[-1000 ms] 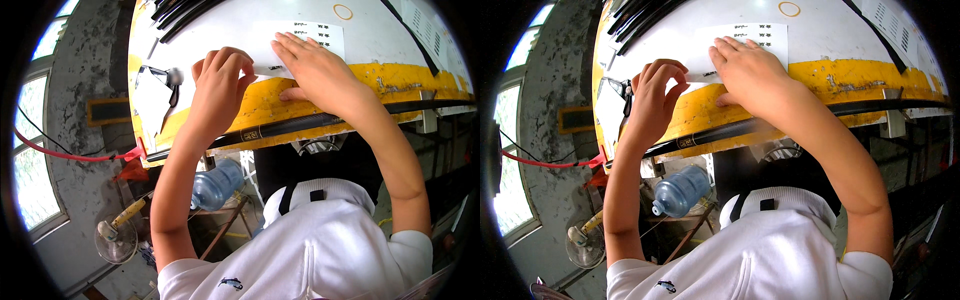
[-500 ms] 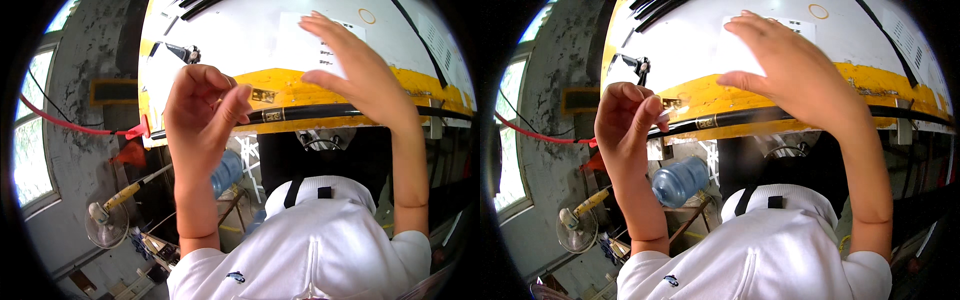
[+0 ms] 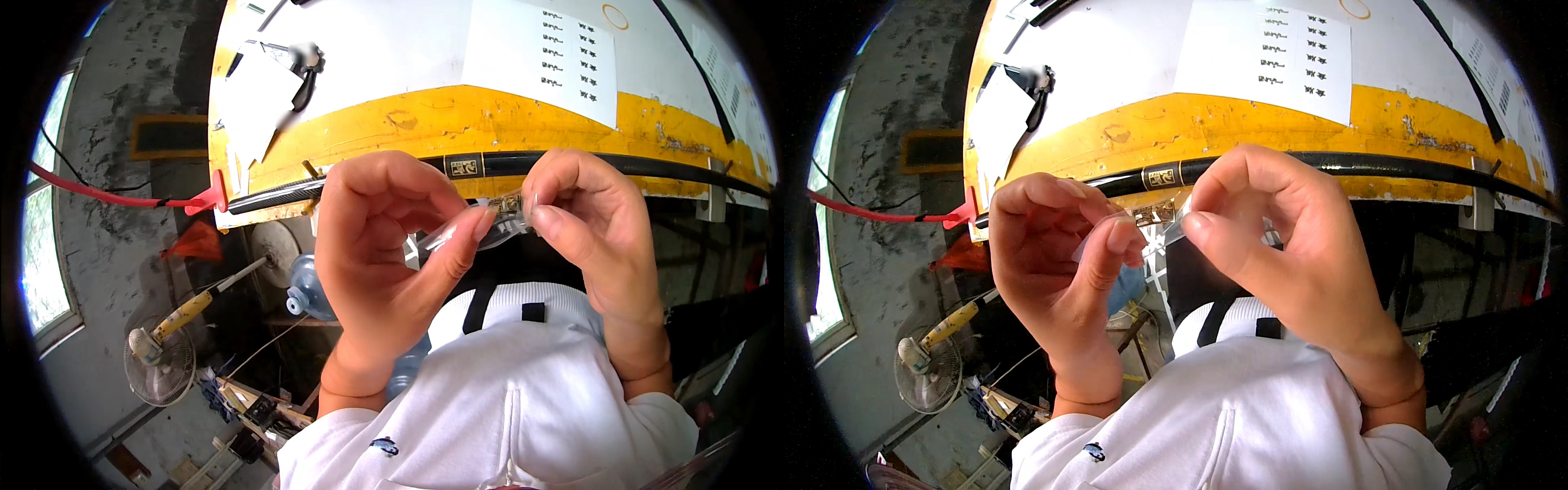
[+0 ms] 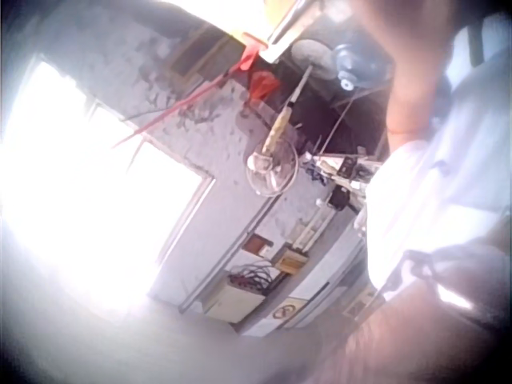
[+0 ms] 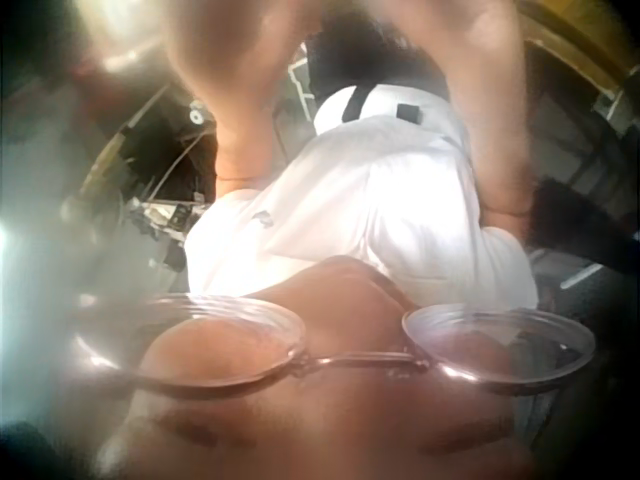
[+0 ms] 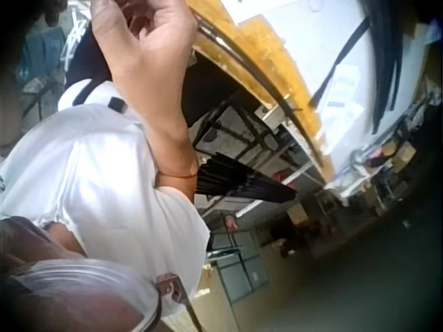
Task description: The person puts on glasses, then repeatedly picks up long black rods from a table, applies small rectangular labels to them, and places them back down. The task involves handling the rods and labels one at a time.
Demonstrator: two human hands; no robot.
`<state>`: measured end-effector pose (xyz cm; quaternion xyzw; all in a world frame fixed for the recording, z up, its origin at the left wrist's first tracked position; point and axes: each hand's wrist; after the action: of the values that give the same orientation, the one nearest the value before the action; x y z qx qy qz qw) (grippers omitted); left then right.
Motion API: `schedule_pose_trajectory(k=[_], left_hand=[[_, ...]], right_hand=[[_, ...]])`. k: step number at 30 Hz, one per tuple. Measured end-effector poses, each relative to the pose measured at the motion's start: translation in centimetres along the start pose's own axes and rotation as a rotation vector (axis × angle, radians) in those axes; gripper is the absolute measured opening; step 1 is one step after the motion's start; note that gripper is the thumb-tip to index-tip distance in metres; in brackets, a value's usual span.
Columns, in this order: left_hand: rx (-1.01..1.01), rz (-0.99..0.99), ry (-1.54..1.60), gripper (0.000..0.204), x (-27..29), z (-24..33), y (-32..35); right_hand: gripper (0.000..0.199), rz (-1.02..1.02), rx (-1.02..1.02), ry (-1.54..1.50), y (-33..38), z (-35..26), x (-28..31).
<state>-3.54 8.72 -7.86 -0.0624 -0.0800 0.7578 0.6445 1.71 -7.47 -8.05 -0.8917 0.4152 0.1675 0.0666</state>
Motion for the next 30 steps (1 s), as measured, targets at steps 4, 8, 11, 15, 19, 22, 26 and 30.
schedule_pose_trajectory(k=[4, 8, 11, 15, 19, 22, 26, 30], left_hand=[[-0.009, 0.026, -0.015, 0.038, 0.2, -0.8, 0.7], [0.001, 0.046, 0.0, 0.039, 0.6, -1.0, 1.0], [-0.009, 0.021, 0.015, 0.04, 1.3, -1.5, 1.2], [0.019, 0.038, -0.001, 0.04, 1.6, -1.6, 1.5], [0.003, 0.03, 0.037, 0.039, 1.8, -2.0, 1.7], [0.023, 0.001, 0.036, 0.035, 2.3, -2.6, 2.1], [0.288, -0.019, -0.013, 0.025, 2.5, -2.0, 2.6], [0.334, -0.096, -0.027, 0.016, 3.2, -2.5, 3.1]], right_hand=[[0.014, 0.161, -0.033, 0.011, 0.5, 2.2, -1.2], [0.015, 0.152, -0.073, 0.02, 0.6, 2.7, -1.2], [0.016, 0.001, -0.014, 0.051, 0.0, 2.0, -0.6], [0.012, 0.075, -0.005, 0.083, 0.3, 3.6, -1.5], [0.01, 0.075, 0.06, 0.102, 0.5, 5.0, -1.6], [0.009, 0.11, 0.087, 0.122, 0.5, 5.3, -2.0], [0.007, 0.11, -0.007, 0.188, -0.4, 1.9, -3.4], [0.006, 0.204, 0.185, 0.623, 1.2, 5.0, -2.1]])
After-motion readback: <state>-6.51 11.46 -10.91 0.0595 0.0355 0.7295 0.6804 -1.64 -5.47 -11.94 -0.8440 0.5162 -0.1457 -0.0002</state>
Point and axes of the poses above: each hand's wrist, its own y-axis away from the middle knuckle, its own x-axis out of the back of the hand, z = x × y, and after that the axes turned 10 degrees about -z, right-handed
